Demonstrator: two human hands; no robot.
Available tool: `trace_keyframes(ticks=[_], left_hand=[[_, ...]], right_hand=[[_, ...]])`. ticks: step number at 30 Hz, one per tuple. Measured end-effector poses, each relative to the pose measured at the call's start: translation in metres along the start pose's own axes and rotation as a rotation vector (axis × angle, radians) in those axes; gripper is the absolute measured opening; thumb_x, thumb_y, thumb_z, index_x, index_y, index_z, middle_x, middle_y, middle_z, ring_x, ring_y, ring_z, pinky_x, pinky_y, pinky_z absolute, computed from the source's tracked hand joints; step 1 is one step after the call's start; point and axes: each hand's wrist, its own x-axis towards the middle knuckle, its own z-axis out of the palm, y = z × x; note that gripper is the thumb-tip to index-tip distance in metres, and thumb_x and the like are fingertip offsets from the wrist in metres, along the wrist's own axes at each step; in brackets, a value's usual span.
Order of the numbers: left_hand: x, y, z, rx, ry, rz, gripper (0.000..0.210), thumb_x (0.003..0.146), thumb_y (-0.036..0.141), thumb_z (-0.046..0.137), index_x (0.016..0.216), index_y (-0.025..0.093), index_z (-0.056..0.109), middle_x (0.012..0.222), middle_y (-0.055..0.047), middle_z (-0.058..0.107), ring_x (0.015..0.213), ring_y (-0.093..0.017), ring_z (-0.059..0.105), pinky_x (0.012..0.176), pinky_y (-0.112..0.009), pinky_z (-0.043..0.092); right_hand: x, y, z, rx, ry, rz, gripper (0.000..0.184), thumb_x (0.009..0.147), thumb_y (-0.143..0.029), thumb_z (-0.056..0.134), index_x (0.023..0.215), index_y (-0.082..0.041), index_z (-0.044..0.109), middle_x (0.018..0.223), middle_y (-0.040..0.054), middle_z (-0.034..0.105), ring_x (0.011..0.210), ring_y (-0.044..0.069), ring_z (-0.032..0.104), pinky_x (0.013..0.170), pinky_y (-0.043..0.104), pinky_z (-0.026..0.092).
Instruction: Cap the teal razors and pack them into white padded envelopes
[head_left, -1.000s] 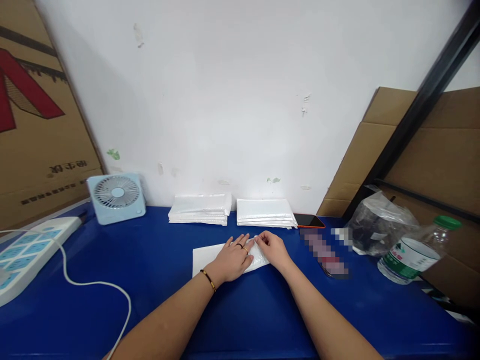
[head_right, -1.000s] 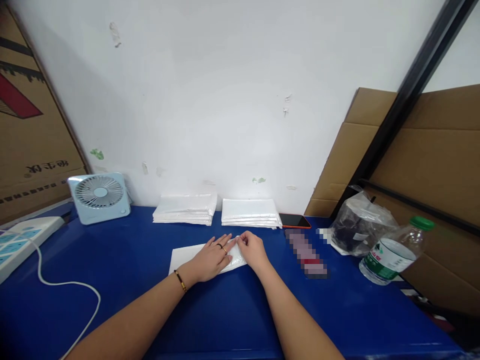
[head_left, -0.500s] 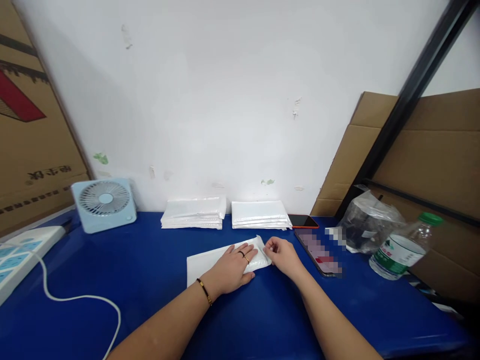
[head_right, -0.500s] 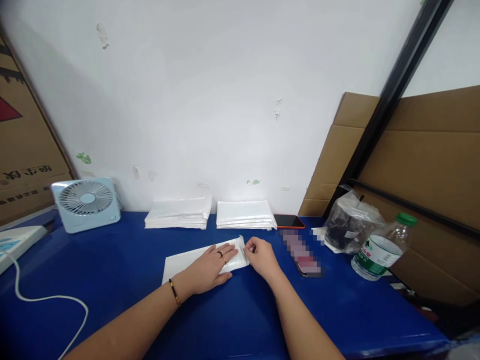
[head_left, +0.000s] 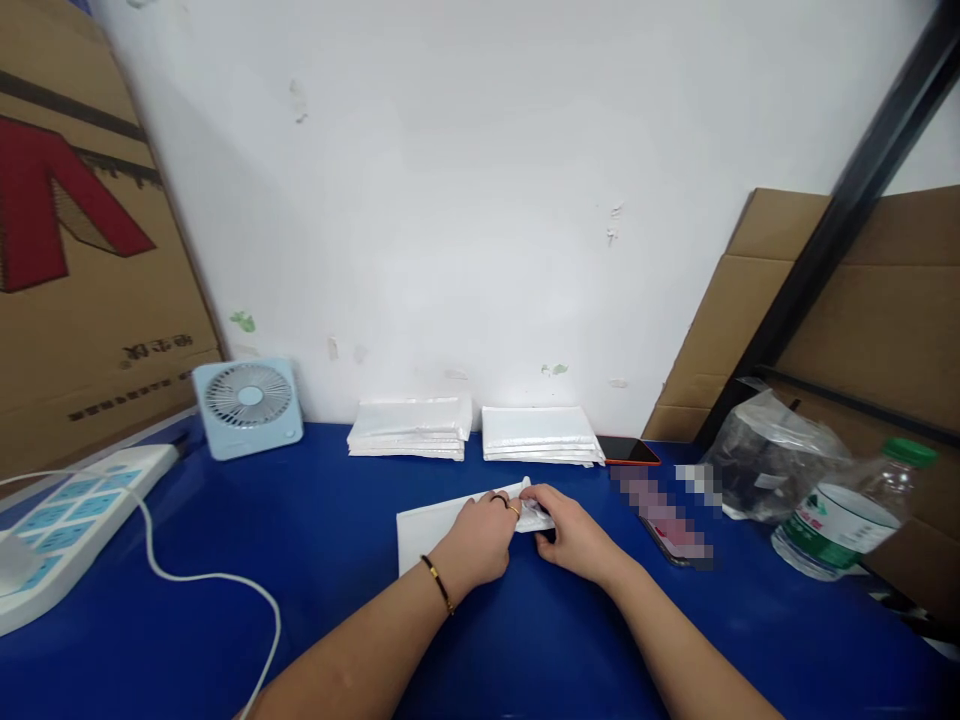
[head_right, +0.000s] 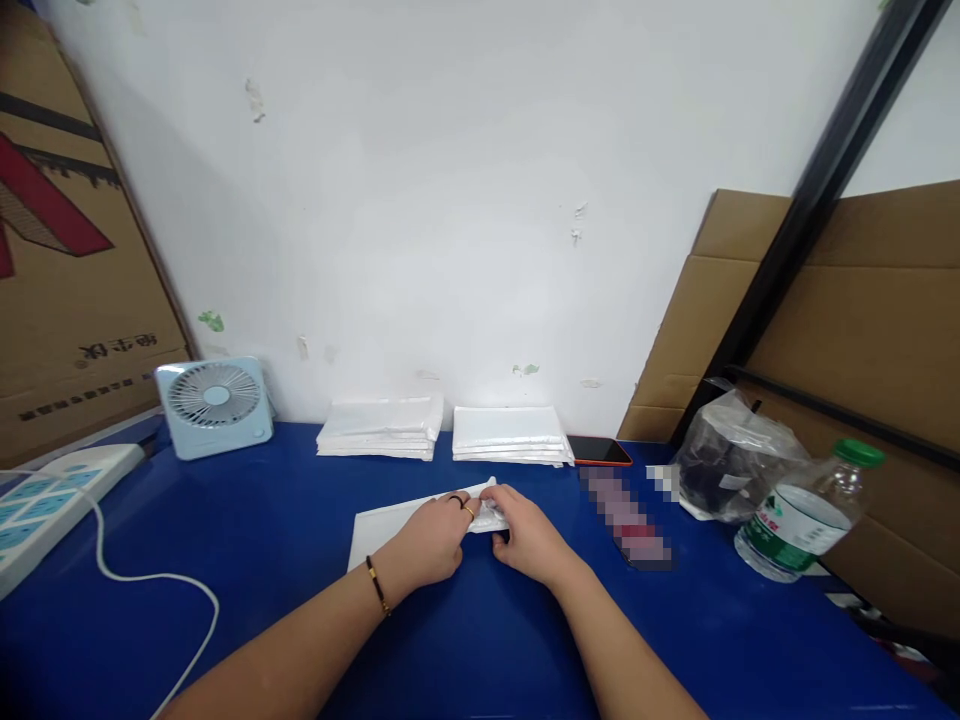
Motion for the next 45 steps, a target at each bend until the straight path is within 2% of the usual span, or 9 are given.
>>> trace_keyframes(ticks=[12, 16, 19, 21, 26, 31, 35, 39, 45], left_hand=[[-0.029, -0.063, -0.062, -0.375, 0.005, -0.003, 0.038, 0.067, 0.012, 0.044, 0.101, 0.022, 0.057, 0.091, 0.0, 0.065, 0.077, -0.016, 0.06, 0.066, -0.022, 0.044], [-0.034, -0.083, -0.073, -0.141, 0.45, -0.281, 0.041, 0.075, 0.019, 0.046, 0.115, 0.022, 0.054, 0.114, -0.005, 0.06, 0.109, -0.023, 0.05, 0.097, -0.037, 0.033], [-0.035, -0.102, -0.07, -0.044, 0.87, -0.567, 0.056, 0.08, 0.023, 0.043, 0.135, 0.019, 0.03, 0.141, -0.008, 0.034, 0.131, -0.025, 0.025, 0.105, -0.042, 0.022], [-0.033, -0.114, -0.06, -0.04, 0.956, -0.679, 0.062, 0.082, 0.026, 0.042, 0.139, 0.017, 0.02, 0.146, -0.01, 0.021, 0.134, -0.026, 0.017, 0.106, -0.043, 0.023], [-0.02, -0.136, -0.017, -0.033, 0.736, -0.696, 0.066, 0.081, 0.033, 0.044, 0.141, 0.021, 0.017, 0.149, -0.007, 0.008, 0.136, -0.027, 0.003, 0.108, -0.047, 0.017], [-0.01, -0.151, 0.015, -0.081, 0.508, -0.729, 0.067, 0.08, 0.04, 0.045, 0.14, 0.027, 0.019, 0.15, -0.004, 0.007, 0.136, -0.03, -0.001, 0.105, -0.056, 0.013], [-0.008, -0.156, 0.02, -0.093, 0.514, -0.739, 0.068, 0.08, 0.04, 0.046, 0.141, 0.026, 0.018, 0.15, -0.004, 0.006, 0.136, -0.029, -0.003, 0.106, -0.054, 0.014], [-0.007, -0.157, 0.017, -0.073, 0.6, -0.754, 0.072, 0.079, 0.037, 0.048, 0.141, 0.024, 0.015, 0.15, -0.005, 0.001, 0.136, -0.028, -0.007, 0.107, -0.051, 0.015], [-0.008, -0.156, 0.015, -0.055, 0.595, -0.765, 0.072, 0.077, 0.035, 0.05, 0.141, 0.022, 0.019, 0.15, -0.006, 0.003, 0.135, -0.029, -0.009, 0.107, -0.052, 0.011]], right_hand=[[0.01, -0.024, 0.035, 0.076, 0.238, -0.028, 0.021, 0.081, -0.035, 0.053, 0.087, -0.018, 0.064, 0.079, 0.0039, 0.064, 0.071, 0.018, 0.058, 0.065, 0.026, 0.044], [0.053, -0.033, 0.032, 0.164, 0.355, 0.089, 0.032, 0.08, -0.044, 0.052, 0.073, -0.015, 0.063, 0.059, 0.001, 0.058, 0.054, 0.014, 0.051, 0.049, 0.022, 0.038], [0.112, -0.035, 0.028, 0.339, 0.361, 0.143, 0.038, 0.08, -0.05, 0.048, 0.078, -0.014, 0.062, 0.065, 0.0018, 0.062, 0.056, 0.013, 0.053, 0.051, 0.022, 0.04], [0.154, -0.034, 0.029, 0.322, 0.318, 0.284, 0.041, 0.08, -0.051, 0.045, 0.079, -0.014, 0.061, 0.065, 0.0028, 0.063, 0.054, 0.014, 0.055, 0.049, 0.023, 0.042], [0.221, -0.024, 0.047, 0.129, 0.289, 0.401, 0.026, 0.072, -0.038, 0.057, 0.065, -0.013, 0.059, 0.059, 0.0061, 0.059, 0.058, 0.02, 0.057, 0.053, 0.029, 0.043], [0.219, -0.023, 0.058, -0.163, 0.349, 0.248, 0.03, 0.074, -0.034, 0.057, 0.097, -0.016, 0.06, 0.105, 0.0141, 0.056, 0.104, 0.028, 0.048, 0.086, 0.037, 0.037], [0.211, -0.026, 0.067, -0.562, 0.061, -0.207, 0.047, 0.083, -0.052, 0.043, 0.121, -0.025, 0.048, 0.123, 0.0102, 0.048, 0.113, 0.026, 0.041, 0.094, 0.038, 0.03], [0.217, -0.022, 0.078, -0.592, -0.156, -0.136, 0.065, 0.082, -0.062, 0.036, 0.132, -0.021, 0.037, 0.121, 0.0127, 0.051, 0.109, 0.027, 0.046, 0.088, 0.037, 0.035], [0.222, -0.027, 0.078, -0.581, -0.147, -0.108, 0.061, 0.083, -0.06, 0.038, 0.127, -0.018, 0.041, 0.124, 0.0142, 0.047, 0.11, 0.026, 0.047, 0.089, 0.036, 0.036]])
